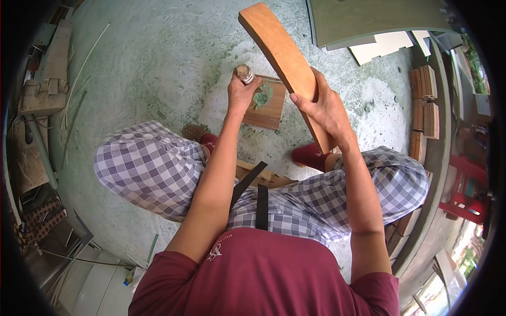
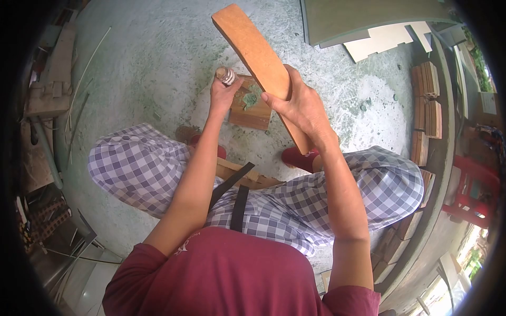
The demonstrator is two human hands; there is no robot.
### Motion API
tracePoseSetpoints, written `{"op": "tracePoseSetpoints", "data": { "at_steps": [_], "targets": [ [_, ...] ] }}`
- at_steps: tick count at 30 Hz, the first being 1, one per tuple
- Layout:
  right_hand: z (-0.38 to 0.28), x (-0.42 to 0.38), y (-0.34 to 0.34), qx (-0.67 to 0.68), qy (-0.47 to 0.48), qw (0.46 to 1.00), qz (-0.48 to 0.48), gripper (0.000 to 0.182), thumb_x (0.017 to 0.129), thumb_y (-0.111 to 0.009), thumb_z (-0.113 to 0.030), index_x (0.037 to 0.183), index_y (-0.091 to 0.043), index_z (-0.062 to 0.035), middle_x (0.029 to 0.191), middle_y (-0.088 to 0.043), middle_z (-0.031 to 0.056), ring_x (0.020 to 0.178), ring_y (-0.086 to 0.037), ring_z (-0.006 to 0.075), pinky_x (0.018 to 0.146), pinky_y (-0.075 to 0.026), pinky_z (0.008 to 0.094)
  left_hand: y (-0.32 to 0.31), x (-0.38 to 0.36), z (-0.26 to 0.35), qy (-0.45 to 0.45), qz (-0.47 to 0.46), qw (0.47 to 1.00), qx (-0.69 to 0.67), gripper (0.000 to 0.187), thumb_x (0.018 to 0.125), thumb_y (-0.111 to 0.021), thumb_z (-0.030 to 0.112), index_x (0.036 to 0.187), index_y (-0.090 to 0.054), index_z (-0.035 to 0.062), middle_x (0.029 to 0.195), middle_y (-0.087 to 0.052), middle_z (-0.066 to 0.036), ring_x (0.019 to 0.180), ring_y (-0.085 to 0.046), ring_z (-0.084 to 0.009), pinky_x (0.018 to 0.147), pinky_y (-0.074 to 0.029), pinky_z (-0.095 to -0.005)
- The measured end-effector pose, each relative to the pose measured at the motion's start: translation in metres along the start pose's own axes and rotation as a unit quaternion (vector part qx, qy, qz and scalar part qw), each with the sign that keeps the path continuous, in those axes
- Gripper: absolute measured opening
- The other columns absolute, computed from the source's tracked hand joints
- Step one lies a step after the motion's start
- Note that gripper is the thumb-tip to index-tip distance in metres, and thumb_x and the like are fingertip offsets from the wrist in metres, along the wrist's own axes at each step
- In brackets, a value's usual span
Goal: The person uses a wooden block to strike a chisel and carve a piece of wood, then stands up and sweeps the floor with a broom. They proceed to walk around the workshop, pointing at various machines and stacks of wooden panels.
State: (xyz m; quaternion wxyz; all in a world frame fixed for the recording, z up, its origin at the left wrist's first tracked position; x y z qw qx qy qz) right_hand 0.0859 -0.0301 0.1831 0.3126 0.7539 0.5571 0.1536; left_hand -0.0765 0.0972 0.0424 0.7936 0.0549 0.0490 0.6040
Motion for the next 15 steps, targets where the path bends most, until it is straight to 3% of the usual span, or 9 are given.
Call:
{"op": "tracePoseSetpoints", "data": {
  "at_steps": [3, 5, 10, 15],
  "targets": [
    [-0.002, -0.001, 0.001, 0.005, 0.000, 1.000, -0.003, 0.076, 0.067, -0.064, -0.049, 0.123, -0.041, -0.0019, 0.088, -0.061, 0.0255, 0.082, -0.063, 0.0335, 0.074, -0.051, 0.0378, -0.001, -0.003, -0.001, -0.004, -0.002, 1.000, 0.018, 0.027, 0.074, -0.068, 0.006, 0.094, -0.050, 0.0019, 0.083, -0.055, 0.000, 0.075, -0.051, -0.0083, 0.068, -0.043, -0.0233],
    [0.004, -0.002, -0.003, 0.018, -0.062, 0.997, -0.050, 0.081, 0.066, -0.066, -0.051, 0.126, -0.039, -0.0042, 0.103, -0.058, 0.0232, 0.096, -0.058, 0.0322, 0.085, -0.045, 0.0369, -0.002, -0.003, -0.003, -0.005, -0.010, 1.000, 0.009, 0.026, 0.074, -0.068, 0.007, 0.093, -0.050, 0.0020, 0.083, -0.055, 0.000, 0.074, -0.051, -0.0083, 0.068, -0.043, -0.0234],
    [-0.003, -0.003, 0.001, 0.025, -0.034, 0.999, -0.028, 0.083, 0.065, -0.066, -0.052, 0.126, -0.039, -0.0033, 0.103, -0.058, 0.0240, 0.095, -0.059, 0.0317, 0.083, -0.046, 0.0373, -0.005, -0.004, 0.000, -0.011, -0.024, 1.000, 0.014, 0.028, 0.074, -0.067, 0.008, 0.096, -0.051, 0.0016, 0.085, -0.056, -0.002, 0.076, -0.052, -0.0093, 0.070, -0.044, -0.0243],
    [-0.037, -0.011, 0.011, 0.066, 0.019, 0.998, -0.006, 0.085, 0.065, -0.066, -0.051, 0.127, -0.035, -0.0018, 0.102, -0.057, 0.0256, 0.094, -0.059, 0.0312, 0.083, -0.047, 0.0371, -0.013, -0.010, 0.007, -0.039, -0.016, 0.994, 0.102, 0.038, 0.070, -0.070, 0.016, 0.098, -0.050, -0.0001, 0.090, -0.057, -0.012, 0.082, -0.055, -0.0217, 0.074, -0.044, -0.0325]
  ]
}}
Point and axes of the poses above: each hand's wrist, its own x-axis towards the middle knuckle, its own y-axis out of the back of the hand, z = x × y, the point moved 7 cm from there along x, towards the middle knuckle
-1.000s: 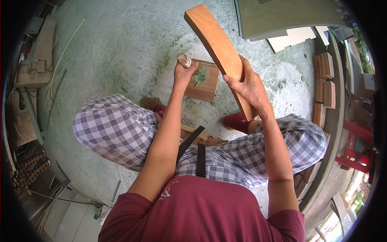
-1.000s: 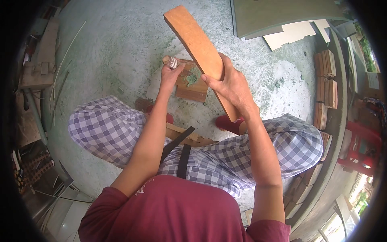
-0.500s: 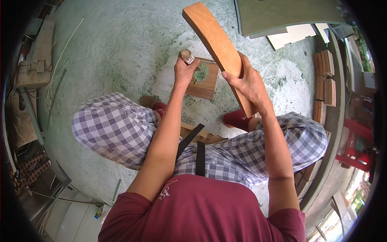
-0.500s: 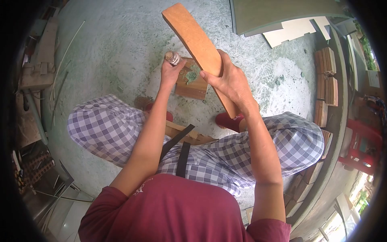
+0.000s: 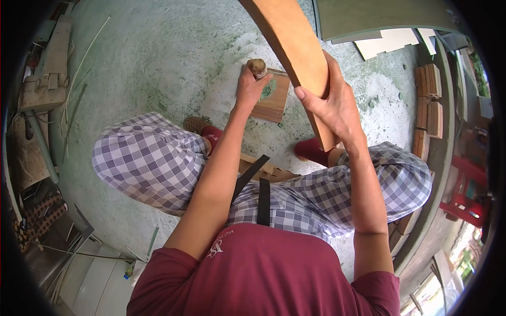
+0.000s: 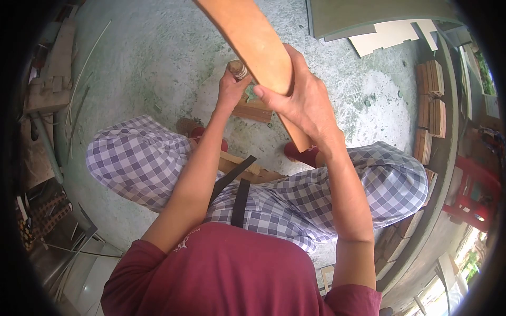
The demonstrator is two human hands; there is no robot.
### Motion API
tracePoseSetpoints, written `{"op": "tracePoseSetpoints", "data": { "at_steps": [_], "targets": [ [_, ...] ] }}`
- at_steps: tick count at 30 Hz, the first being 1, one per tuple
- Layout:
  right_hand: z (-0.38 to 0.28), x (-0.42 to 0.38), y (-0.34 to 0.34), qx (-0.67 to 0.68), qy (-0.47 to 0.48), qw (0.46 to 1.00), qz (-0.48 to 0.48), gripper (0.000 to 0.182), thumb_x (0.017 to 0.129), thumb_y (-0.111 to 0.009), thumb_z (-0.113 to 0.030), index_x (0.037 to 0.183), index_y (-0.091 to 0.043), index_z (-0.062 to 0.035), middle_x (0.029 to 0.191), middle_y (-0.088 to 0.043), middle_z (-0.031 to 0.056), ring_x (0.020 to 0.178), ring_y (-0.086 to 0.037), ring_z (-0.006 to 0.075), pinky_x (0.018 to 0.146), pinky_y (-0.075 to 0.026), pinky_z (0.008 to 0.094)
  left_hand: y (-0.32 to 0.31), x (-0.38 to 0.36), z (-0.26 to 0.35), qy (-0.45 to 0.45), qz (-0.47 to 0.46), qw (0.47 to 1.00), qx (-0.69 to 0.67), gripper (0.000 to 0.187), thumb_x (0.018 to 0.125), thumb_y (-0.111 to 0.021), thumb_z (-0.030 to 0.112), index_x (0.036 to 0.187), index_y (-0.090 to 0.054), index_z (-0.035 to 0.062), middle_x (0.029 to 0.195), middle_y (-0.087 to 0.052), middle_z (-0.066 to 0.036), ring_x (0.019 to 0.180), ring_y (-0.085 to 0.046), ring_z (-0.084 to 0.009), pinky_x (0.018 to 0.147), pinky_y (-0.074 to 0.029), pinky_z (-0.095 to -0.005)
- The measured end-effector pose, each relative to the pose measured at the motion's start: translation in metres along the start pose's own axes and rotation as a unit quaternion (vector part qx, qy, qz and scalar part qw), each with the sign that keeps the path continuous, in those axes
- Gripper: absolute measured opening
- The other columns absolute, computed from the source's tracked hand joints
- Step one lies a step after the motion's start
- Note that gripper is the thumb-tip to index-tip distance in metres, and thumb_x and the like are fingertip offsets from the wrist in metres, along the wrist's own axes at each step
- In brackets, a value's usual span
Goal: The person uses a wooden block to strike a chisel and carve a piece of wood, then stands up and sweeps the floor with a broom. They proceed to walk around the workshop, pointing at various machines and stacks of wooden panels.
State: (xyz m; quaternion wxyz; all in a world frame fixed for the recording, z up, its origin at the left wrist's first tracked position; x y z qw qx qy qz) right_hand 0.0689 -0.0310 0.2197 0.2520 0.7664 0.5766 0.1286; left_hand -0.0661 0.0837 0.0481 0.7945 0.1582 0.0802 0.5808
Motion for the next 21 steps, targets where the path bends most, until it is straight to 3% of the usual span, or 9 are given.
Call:
{"op": "tracePoseSetpoints", "data": {
  "at_steps": [2, 4, 5, 6, 8, 10, 14, 17, 21],
  "targets": [
    [-0.005, -0.002, -0.008, 0.029, 0.054, 0.998, -0.002, 0.086, 0.065, -0.067, -0.047, 0.129, -0.031, -0.0016, 0.102, -0.057, 0.0261, 0.093, -0.060, 0.0304, 0.083, -0.048, 0.0375, -0.002, 0.000, 0.001, 0.022, -0.012, 1.000, 0.001, 0.039, 0.070, -0.069, 0.018, 0.099, -0.050, 0.0001, 0.093, -0.056, -0.015, 0.086, -0.055, -0.0264, 0.076, -0.043, -0.0347],
    [0.024, 0.005, -0.033, -0.106, 0.033, 0.991, -0.076, 0.081, 0.068, -0.066, -0.045, 0.128, -0.032, -0.0028, 0.097, -0.059, 0.0235, 0.085, -0.062, 0.0311, 0.077, -0.052, 0.0363, -0.005, -0.001, 0.004, 0.039, -0.028, 0.999, -0.017, 0.039, 0.071, -0.068, 0.018, 0.099, -0.050, -0.0002, 0.092, -0.056, -0.014, 0.087, -0.055, -0.0270, 0.076, -0.043, -0.0348],
    [0.033, 0.005, -0.040, -0.143, 0.040, 0.985, -0.089, 0.079, 0.069, -0.065, -0.044, 0.128, -0.033, -0.0034, 0.097, -0.059, 0.0231, 0.084, -0.062, 0.0316, 0.076, -0.052, 0.0364, -0.008, 0.001, 0.002, -0.081, -0.022, 0.996, 0.042, 0.038, 0.071, -0.067, 0.017, 0.099, -0.050, -0.0011, 0.091, -0.056, -0.013, 0.087, -0.055, -0.0234, 0.075, -0.043, -0.0325],
    [0.030, 0.006, -0.043, -0.179, 0.046, 0.977, -0.102, 0.077, 0.069, -0.065, -0.044, 0.127, -0.034, -0.0039, 0.096, -0.059, 0.0228, 0.083, -0.062, 0.0321, 0.075, -0.052, 0.0365, -0.007, 0.002, 0.009, -0.088, -0.023, 0.995, 0.042, 0.038, 0.071, -0.067, 0.017, 0.099, -0.050, -0.0011, 0.091, -0.056, -0.013, 0.087, -0.055, -0.0234, 0.075, -0.043, -0.0325],
    [0.030, 0.012, -0.035, -0.133, 0.007, 0.986, -0.097, 0.076, 0.069, -0.065, -0.043, 0.127, -0.035, -0.0038, 0.097, -0.059, 0.0232, 0.084, -0.062, 0.0315, 0.075, -0.052, 0.0369, -0.006, 0.000, -0.003, 0.032, -0.043, 0.998, 0.015, 0.037, 0.071, -0.067, 0.015, 0.101, -0.050, -0.0011, 0.089, -0.057, -0.012, 0.085, -0.055, -0.0207, 0.074, -0.044, -0.0313],
    [0.026, 0.007, -0.027, -0.083, -0.046, 0.990, -0.104, 0.075, 0.069, -0.065, -0.043, 0.126, -0.036, -0.0037, 0.098, -0.059, 0.0236, 0.085, -0.062, 0.0310, 0.075, -0.052, 0.0374, -0.004, -0.004, -0.005, 0.011, -0.015, 0.998, -0.056, 0.038, 0.071, -0.067, 0.014, 0.102, -0.050, -0.0007, 0.089, -0.059, -0.012, 0.082, -0.057, -0.0201, 0.074, -0.044, -0.0311],
    [0.013, 0.009, 0.023, 0.011, -0.013, 0.998, 0.054, 0.081, 0.067, -0.063, -0.051, 0.125, -0.037, 0.0006, 0.094, -0.059, 0.0259, 0.088, -0.061, 0.0324, 0.079, -0.048, 0.0380, -0.009, 0.005, -0.024, 0.024, -0.021, 0.998, -0.058, 0.037, 0.072, -0.068, 0.015, 0.100, -0.050, -0.0008, 0.089, -0.061, -0.012, 0.081, -0.058, -0.0216, 0.074, -0.045, -0.0314],
    [0.027, 0.007, 0.031, 0.009, -0.043, 0.996, 0.074, 0.082, 0.068, -0.063, -0.051, 0.125, -0.037, 0.0012, 0.097, -0.058, 0.0261, 0.089, -0.061, 0.0315, 0.079, -0.048, 0.0374, -0.005, 0.004, -0.021, 0.021, -0.004, 0.999, -0.046, 0.037, 0.072, -0.068, 0.014, 0.101, -0.050, -0.0004, 0.089, -0.061, -0.012, 0.081, -0.059, -0.0220, 0.074, -0.045, -0.0320],
    [0.046, 0.002, 0.025, 0.024, -0.073, 0.995, 0.070, 0.083, 0.067, -0.062, -0.052, 0.126, -0.037, 0.0015, 0.100, -0.058, 0.0257, 0.091, -0.060, 0.0311, 0.079, -0.048, 0.0370, 0.015, 0.001, -0.013, 0.043, 0.096, 0.993, -0.057, 0.029, 0.072, -0.070, 0.014, 0.093, -0.053, 0.0014, 0.084, -0.060, -0.004, 0.074, -0.055, -0.0120, 0.070, -0.044, -0.0265]
  ]
}}
Point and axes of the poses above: each hand's wrist, its own x-axis towards the middle knuckle, its own y-axis out of the back of the hand, z = x × y, the point moved 7 cm from there along x, towards the middle knuckle
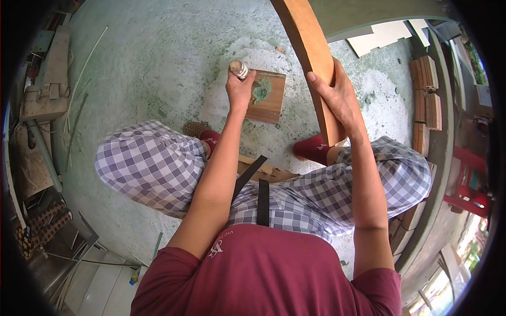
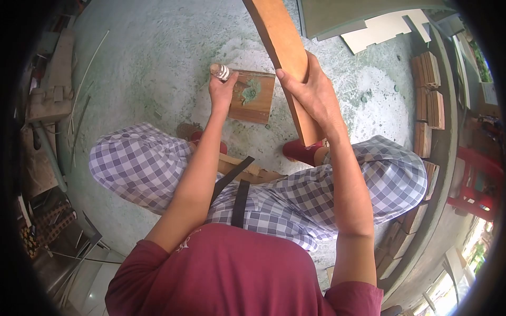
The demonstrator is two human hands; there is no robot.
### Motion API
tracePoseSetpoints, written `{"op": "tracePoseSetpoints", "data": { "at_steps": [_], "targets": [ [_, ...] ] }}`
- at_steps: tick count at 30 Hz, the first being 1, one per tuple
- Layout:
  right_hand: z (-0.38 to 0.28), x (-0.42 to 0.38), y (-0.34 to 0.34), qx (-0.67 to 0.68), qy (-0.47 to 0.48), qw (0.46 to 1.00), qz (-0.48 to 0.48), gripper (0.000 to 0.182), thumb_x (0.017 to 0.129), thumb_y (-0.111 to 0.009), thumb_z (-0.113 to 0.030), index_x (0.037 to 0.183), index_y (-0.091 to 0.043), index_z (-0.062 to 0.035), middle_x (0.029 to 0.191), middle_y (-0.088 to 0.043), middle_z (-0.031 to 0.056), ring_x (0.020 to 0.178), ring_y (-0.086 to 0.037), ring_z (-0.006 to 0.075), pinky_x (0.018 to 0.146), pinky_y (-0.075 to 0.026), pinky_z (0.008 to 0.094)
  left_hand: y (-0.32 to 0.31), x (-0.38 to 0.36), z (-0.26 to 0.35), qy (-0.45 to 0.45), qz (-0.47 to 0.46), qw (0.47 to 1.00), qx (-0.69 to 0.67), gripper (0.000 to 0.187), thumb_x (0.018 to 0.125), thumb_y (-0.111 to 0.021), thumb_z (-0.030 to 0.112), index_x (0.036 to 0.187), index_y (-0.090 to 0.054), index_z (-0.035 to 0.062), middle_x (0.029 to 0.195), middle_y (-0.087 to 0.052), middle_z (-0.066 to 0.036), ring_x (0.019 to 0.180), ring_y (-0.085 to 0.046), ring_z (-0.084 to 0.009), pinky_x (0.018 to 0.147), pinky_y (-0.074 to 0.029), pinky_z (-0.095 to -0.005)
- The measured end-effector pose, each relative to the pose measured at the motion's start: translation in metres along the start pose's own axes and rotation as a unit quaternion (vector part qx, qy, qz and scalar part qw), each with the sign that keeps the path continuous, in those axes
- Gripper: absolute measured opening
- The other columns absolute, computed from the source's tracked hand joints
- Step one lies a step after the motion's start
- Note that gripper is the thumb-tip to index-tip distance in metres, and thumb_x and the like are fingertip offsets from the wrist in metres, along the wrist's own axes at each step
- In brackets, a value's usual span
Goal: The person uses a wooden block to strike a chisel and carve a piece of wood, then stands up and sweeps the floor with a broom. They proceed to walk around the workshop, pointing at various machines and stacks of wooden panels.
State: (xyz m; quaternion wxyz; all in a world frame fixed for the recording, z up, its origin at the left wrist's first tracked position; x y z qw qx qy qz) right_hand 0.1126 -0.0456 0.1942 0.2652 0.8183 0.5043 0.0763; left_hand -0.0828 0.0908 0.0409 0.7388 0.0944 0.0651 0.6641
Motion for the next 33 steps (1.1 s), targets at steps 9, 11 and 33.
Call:
{"op": "tracePoseSetpoints", "data": {
  "at_steps": [9, 11, 33],
  "targets": [
    [-0.004, 0.002, -0.002, -0.026, -0.004, 1.000, 0.000, 0.085, 0.068, -0.061, -0.055, 0.125, -0.037, 0.0026, 0.098, -0.058, 0.0270, 0.089, -0.061, 0.0320, 0.078, -0.049, 0.0369, 0.000, 0.004, 0.002, 0.015, 0.006, 1.000, 0.000, 0.020, 0.074, -0.066, 0.012, 0.088, -0.058, 0.0001, 0.086, -0.062, -0.005, 0.075, -0.057, -0.0125, 0.071, -0.044, -0.0259],
    [-0.003, 0.002, -0.004, -0.023, -0.003, 1.000, -0.003, 0.085, 0.067, -0.061, -0.055, 0.125, -0.037, 0.0027, 0.097, -0.058, 0.0272, 0.089, -0.061, 0.0320, 0.077, -0.049, 0.0369, 0.000, 0.000, 0.001, 0.021, -0.001, 1.000, -0.004, 0.021, 0.073, -0.066, 0.012, 0.089, -0.058, 0.0001, 0.086, -0.062, -0.005, 0.077, -0.057, -0.0124, 0.072, -0.044, -0.0262],
    [-0.066, -0.013, -0.018, 0.037, 0.177, 0.983, -0.018, 0.082, 0.062, -0.068, -0.047, 0.125, -0.038, -0.0041, 0.099, -0.059, 0.0217, 0.093, -0.060, 0.0336, 0.082, -0.047, 0.0385, -0.007, -0.010, 0.003, -0.013, 0.044, 0.999, 0.000, 0.028, 0.072, -0.067, 0.012, 0.091, -0.051, 0.0005, 0.077, -0.061, -0.010, 0.069, -0.059, -0.0194, 0.066, -0.046, -0.0326]
  ]
}}
Point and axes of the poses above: each hand's wrist, its own x-axis towards the middle knuckle, its own y-axis out of the back of the hand, z = x × y, the point moved 7 cm from there along x, towards the middle knuckle
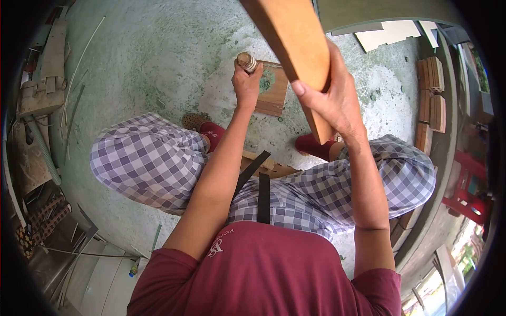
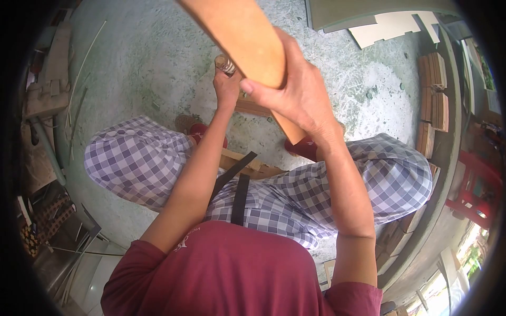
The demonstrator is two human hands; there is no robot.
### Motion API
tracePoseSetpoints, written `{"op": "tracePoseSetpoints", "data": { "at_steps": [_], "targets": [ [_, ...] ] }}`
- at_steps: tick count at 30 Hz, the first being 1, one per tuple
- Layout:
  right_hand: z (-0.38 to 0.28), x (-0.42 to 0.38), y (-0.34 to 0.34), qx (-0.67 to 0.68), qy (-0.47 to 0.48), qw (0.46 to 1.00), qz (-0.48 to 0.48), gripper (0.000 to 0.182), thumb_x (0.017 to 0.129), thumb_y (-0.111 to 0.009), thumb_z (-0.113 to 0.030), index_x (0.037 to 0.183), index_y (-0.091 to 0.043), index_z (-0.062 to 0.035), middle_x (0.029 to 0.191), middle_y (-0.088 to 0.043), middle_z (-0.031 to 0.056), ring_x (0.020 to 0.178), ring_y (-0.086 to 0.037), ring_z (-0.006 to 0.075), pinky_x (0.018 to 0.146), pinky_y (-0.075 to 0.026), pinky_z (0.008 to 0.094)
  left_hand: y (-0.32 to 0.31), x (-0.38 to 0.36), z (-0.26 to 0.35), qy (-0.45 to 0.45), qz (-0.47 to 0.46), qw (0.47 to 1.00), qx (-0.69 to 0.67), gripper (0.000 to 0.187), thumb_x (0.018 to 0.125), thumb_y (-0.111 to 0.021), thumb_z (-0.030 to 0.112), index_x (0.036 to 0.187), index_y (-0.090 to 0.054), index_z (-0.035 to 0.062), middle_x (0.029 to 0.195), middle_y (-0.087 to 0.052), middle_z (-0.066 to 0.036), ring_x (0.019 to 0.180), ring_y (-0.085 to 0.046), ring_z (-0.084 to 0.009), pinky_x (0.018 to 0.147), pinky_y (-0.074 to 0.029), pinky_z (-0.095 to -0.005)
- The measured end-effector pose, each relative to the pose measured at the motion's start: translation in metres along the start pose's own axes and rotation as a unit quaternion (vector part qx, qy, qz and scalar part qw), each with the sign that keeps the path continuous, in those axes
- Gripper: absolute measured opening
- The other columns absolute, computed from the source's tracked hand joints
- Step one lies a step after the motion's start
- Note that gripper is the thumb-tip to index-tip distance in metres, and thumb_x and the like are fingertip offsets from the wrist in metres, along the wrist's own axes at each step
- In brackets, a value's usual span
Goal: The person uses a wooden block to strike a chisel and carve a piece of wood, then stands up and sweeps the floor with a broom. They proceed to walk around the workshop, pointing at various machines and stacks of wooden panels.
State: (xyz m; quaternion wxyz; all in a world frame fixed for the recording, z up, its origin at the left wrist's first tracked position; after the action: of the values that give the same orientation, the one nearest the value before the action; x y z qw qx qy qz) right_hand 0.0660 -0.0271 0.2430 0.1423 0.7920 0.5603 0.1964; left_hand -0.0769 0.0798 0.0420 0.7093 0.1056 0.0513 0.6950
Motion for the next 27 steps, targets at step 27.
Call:
{"op": "tracePoseSetpoints", "data": {
  "at_steps": [27],
  "targets": [
    [0.000, 0.010, -0.027, -0.068, -0.026, 0.992, -0.103, 0.081, 0.065, -0.066, -0.052, 0.125, -0.039, -0.0033, 0.096, -0.059, 0.0246, 0.083, -0.062, 0.0324, 0.077, -0.051, 0.0393, -0.002, 0.003, 0.012, -0.022, -0.015, 0.999, 0.038, 0.034, 0.073, -0.065, 0.017, 0.099, -0.049, 0.0010, 0.087, -0.061, -0.015, 0.081, -0.060, -0.0283, 0.069, -0.046, -0.0359]
  ]
}}
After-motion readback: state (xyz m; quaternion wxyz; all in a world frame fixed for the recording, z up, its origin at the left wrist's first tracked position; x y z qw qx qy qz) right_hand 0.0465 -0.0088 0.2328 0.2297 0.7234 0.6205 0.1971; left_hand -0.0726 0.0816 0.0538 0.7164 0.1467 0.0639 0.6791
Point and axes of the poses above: each hand's wrist, its own x-axis towards the middle knuckle, its own y-axis out of the back of the hand, z = x × y, the point moved 7 cm from there along x, towards the middle knuckle
